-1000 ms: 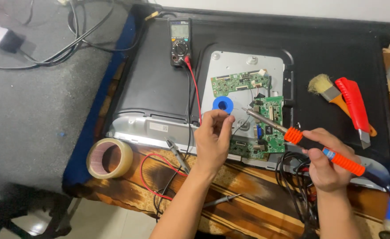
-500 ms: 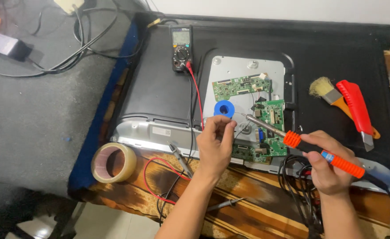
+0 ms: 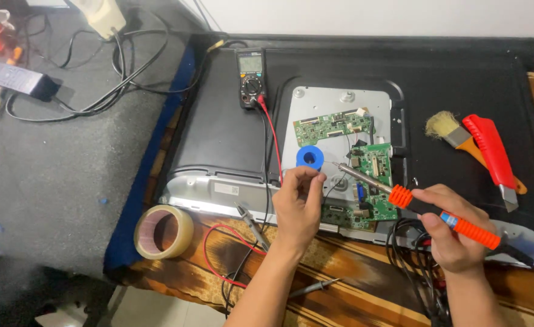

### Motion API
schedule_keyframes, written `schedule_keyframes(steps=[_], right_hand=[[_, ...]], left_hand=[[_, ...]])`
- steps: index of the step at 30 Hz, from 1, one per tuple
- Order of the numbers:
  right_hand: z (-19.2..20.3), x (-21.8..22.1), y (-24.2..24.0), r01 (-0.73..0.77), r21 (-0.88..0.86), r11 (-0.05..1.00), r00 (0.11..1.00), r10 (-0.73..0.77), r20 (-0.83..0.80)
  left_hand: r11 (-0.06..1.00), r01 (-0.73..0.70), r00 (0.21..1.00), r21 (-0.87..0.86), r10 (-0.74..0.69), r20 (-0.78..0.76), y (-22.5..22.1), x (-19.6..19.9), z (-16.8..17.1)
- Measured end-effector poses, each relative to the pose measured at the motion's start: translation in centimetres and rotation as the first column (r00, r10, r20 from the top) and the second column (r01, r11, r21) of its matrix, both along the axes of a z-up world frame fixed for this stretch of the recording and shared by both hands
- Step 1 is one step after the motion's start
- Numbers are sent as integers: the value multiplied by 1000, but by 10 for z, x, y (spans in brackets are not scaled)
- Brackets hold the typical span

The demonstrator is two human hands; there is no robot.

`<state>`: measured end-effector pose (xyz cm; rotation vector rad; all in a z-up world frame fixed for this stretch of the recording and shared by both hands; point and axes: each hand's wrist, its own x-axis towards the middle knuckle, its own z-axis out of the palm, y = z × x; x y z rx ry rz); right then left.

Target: Repairing a television by soldering components on the circuit board and testing with a multimeter

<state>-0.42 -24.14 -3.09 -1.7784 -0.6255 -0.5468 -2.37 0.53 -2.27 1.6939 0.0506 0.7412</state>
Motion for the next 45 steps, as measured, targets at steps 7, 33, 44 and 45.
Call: schedule_keyframes(steps=[7, 33, 44, 45], right_hand=[[3, 0, 2, -7, 64, 998, 998, 10, -56], [3, 1, 2, -25, 20, 999, 1000, 25, -15], [7, 0, 5, -34, 51, 998, 999, 36, -36], [6, 0, 4, -27, 51, 998, 999, 29, -41]], left_hand=[[1000, -26, 1000, 2, 26, -1, 2, -1, -1], [999, -16, 999, 29, 17, -32, 0, -1, 1], [999, 24, 999, 31, -25, 28, 0, -1, 4], [999, 17, 1000, 32, -18, 19, 1, -1, 4]])
